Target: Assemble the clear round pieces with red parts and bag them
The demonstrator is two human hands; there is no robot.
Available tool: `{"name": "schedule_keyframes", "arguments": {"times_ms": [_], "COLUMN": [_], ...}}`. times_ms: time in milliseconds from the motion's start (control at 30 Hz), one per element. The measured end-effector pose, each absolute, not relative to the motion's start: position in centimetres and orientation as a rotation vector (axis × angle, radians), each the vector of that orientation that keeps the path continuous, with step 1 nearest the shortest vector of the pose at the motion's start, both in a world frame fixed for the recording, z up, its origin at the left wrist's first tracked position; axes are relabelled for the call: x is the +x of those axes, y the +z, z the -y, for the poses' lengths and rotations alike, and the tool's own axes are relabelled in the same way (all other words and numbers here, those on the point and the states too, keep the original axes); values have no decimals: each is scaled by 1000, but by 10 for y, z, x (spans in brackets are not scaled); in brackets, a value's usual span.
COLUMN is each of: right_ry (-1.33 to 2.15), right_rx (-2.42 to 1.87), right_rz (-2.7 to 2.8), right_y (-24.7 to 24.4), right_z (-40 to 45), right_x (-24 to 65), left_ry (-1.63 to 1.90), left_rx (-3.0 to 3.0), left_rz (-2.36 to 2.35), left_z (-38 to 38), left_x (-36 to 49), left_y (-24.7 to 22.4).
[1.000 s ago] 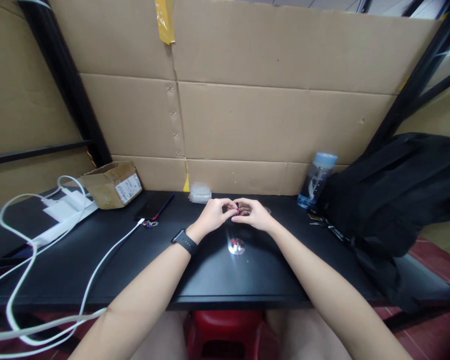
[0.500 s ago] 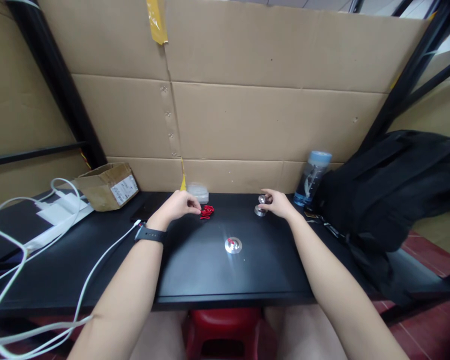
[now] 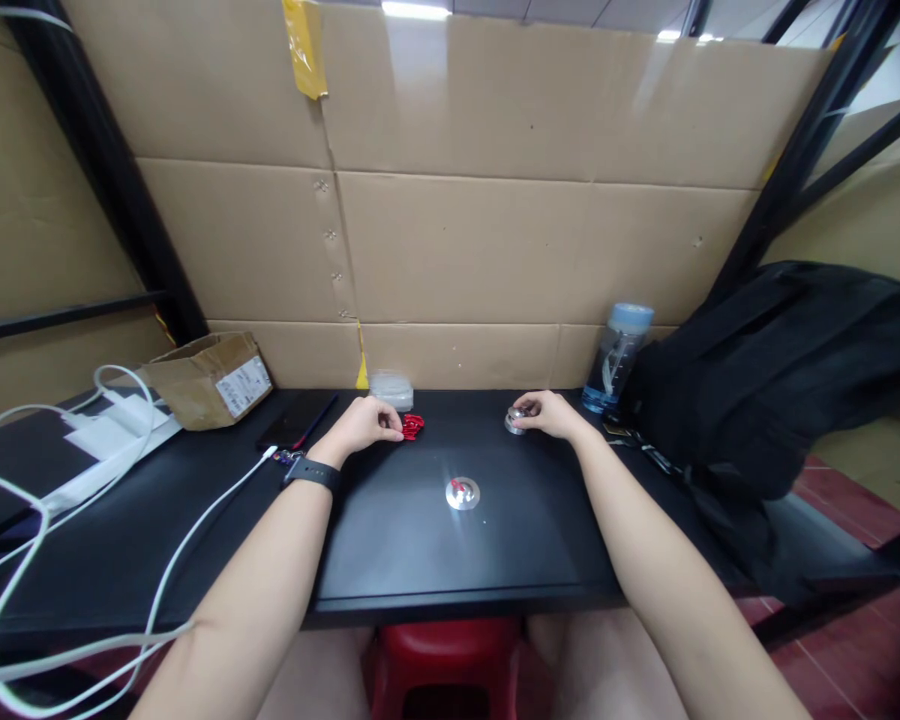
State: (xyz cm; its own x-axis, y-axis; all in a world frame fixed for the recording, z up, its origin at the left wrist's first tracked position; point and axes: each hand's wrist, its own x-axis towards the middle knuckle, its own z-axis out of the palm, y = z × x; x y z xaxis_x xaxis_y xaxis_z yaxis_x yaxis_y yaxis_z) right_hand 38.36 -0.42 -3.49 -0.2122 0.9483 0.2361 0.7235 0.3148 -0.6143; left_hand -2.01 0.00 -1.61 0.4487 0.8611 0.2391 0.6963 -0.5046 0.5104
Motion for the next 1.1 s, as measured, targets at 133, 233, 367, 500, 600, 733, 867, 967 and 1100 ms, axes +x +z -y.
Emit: {"name": "schedule_keyframes", "arguments": {"times_ms": [133, 233, 367, 500, 600, 733, 867, 967, 1100], "right_ry": [563, 558, 529, 371, 298, 271, 212, 194, 506], "right_rx": [-1454, -1466, -1488, -1485, -1459, -1480, -1468, -1343, -1040], "right_rz": [2066, 2107, 2139, 2174, 2219, 2343, 2369, 2322, 2302], "right_y": [-36, -35, -32, -27, -23, -20, -18, -15, -9], "right_z": [3, 4, 7, 9, 12, 15, 19, 25, 40], "right_x": [385, 384, 381, 375, 368, 359, 354, 343, 311], "left_ry": [688, 671, 425, 246, 266, 382, 580, 745, 825], "left_rx": [2419, 2425, 2385, 2436, 2490, 2546, 2623, 2607, 2439], "left_rz": [-1379, -1233, -818, -646, -626, -693, -826, -928, -1080], "left_z": [5, 18, 43, 60, 65, 67, 67, 65, 59], "left_x": [-13, 0, 32, 62, 72, 74, 74, 74, 73], "left_y": [-7, 6, 12, 3, -2, 0, 2, -4, -13]}}
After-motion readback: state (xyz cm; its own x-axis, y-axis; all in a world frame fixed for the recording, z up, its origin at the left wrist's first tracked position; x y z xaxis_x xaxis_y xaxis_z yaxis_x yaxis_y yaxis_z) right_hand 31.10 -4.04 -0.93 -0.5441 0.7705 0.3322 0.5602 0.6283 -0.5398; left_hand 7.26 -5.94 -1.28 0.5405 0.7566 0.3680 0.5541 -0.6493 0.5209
